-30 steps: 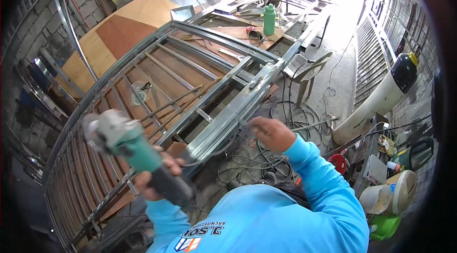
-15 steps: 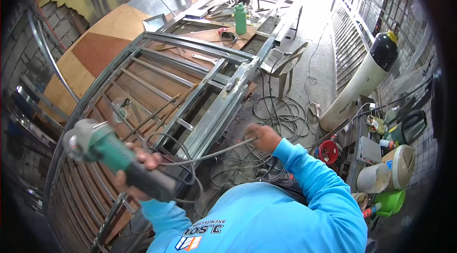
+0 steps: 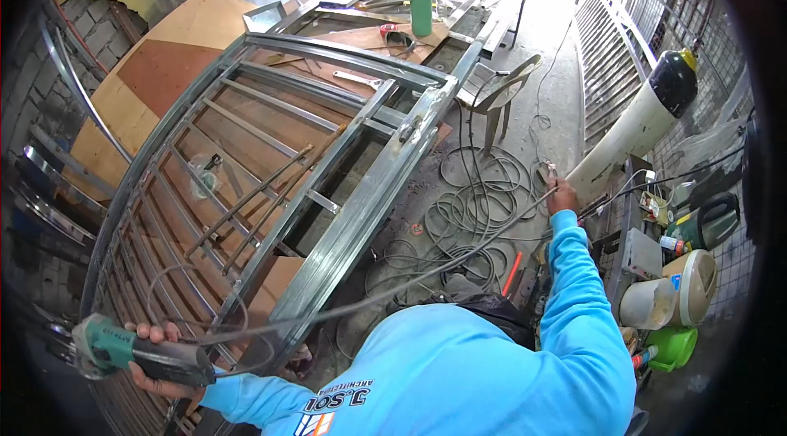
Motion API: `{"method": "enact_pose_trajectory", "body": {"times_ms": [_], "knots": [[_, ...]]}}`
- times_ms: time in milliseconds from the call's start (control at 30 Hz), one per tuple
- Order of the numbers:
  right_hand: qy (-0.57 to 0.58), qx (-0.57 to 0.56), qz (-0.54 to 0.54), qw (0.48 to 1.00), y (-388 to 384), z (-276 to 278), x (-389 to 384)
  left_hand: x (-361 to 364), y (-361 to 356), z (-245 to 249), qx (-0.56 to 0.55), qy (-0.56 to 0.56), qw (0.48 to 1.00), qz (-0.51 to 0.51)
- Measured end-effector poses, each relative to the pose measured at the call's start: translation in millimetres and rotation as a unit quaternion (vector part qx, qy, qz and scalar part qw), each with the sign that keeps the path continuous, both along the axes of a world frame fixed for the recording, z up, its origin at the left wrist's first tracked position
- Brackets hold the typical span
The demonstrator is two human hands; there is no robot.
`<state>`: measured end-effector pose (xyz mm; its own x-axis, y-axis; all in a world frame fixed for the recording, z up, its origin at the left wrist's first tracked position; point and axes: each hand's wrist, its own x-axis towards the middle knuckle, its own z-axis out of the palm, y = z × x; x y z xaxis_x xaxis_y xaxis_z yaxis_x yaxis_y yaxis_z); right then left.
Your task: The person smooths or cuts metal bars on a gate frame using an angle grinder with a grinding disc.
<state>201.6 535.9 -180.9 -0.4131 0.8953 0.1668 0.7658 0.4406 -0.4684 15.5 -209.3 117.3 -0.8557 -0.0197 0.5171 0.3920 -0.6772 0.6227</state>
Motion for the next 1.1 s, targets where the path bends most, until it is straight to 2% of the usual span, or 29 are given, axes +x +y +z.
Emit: {"method": "enact_pose_trajectory", "body": {"times_ms": [67,100,200,267,333,367,400,433,467,500,600,633,767,800,867,900,933,967,1000,1033,1067,1100], "knots": [[0.006,0.022,-0.04,0.999,-8,35,-5,5,-7,-6,0.0,-0.013,1.0,0.013],[0.01,-0.009,-0.077,0.997,6,34,-12,6,-6,-7,-0.008,-0.02,1.0,0.022],[0.034,0.024,0.001,0.999,43,17,-37,4,5,-7,-0.038,-0.042,0.997,0.045],[0.142,0.031,0.039,0.989,58,11,-76,-2,18,-10,-0.04,-0.044,0.998,0.037],[0.26,-0.217,0.049,0.94,42,62,-123,-9,36,-14,-0.05,-0.047,0.996,0.051],[0.223,0.111,0.165,0.954,64,50,-147,-12,47,-15,-0.053,-0.053,0.996,0.052],[0.164,0.425,0.262,0.851,83,38,-171,-15,57,-15,-0.055,-0.058,0.995,0.054],[0.277,0.177,0.244,0.912,83,48,-191,-17,70,-15,-0.058,-0.063,0.995,0.057],[0.365,-0.086,0.207,0.904,67,76,-216,-20,83,-15,-0.062,-0.065,0.994,0.058],[0.419,-0.344,0.153,0.826,61,91,-240,-23,101,-12,-0.066,-0.067,0.994,0.06],[0.452,-0.408,0.165,0.776,92,76,-301,-31,149,-6,-0.084,-0.076,0.99,0.086],[0.43,-0.408,0.164,0.788,106,69,-316,-37,163,-3,-0.093,-0.079,0.988,0.095],[0.5,-0.44,0.132,0.734,150,65,-346,-45,212,21,-0.079,-0.103,0.982,0.14],[0.492,-0.417,0.146,0.75,158,63,-349,-43,223,26,-0.077,-0.111,0.971,0.196],[0.474,-0.369,0.182,0.778,172,57,-356,-38,234,29,-0.066,-0.107,0.973,0.196],[0.457,-0.389,0.21,0.771,175,51,-362,-43,240,32,-0.011,-0.079,0.997,0.015],[0.462,-0.379,0.254,0.76,172,35,-373,-29,250,48,-0.093,-0.175,0.968,0.157],[0.433,-0.399,0.32,0.742,172,22,-376,-28,261,45,-0.12,-0.149,0.944,0.269],[0.436,-0.486,0.329,0.682,168,-6,-383,-29,272,44,-0.148,-0.12,0.907,0.376],[0.312,-0.286,0.387,0.819,165,-47,-395,-26,274,46,-0.1,-0.125,0.913,0.376],[0.189,-0.22,0.452,0.844,154,-21,-392,-24,280,51,-0.051,-0.128,0.917,0.375],[0.136,-0.213,0.512,0.821,147,7,-392,-24,285,54,0.0,-0.128,0.919,0.374]]}}
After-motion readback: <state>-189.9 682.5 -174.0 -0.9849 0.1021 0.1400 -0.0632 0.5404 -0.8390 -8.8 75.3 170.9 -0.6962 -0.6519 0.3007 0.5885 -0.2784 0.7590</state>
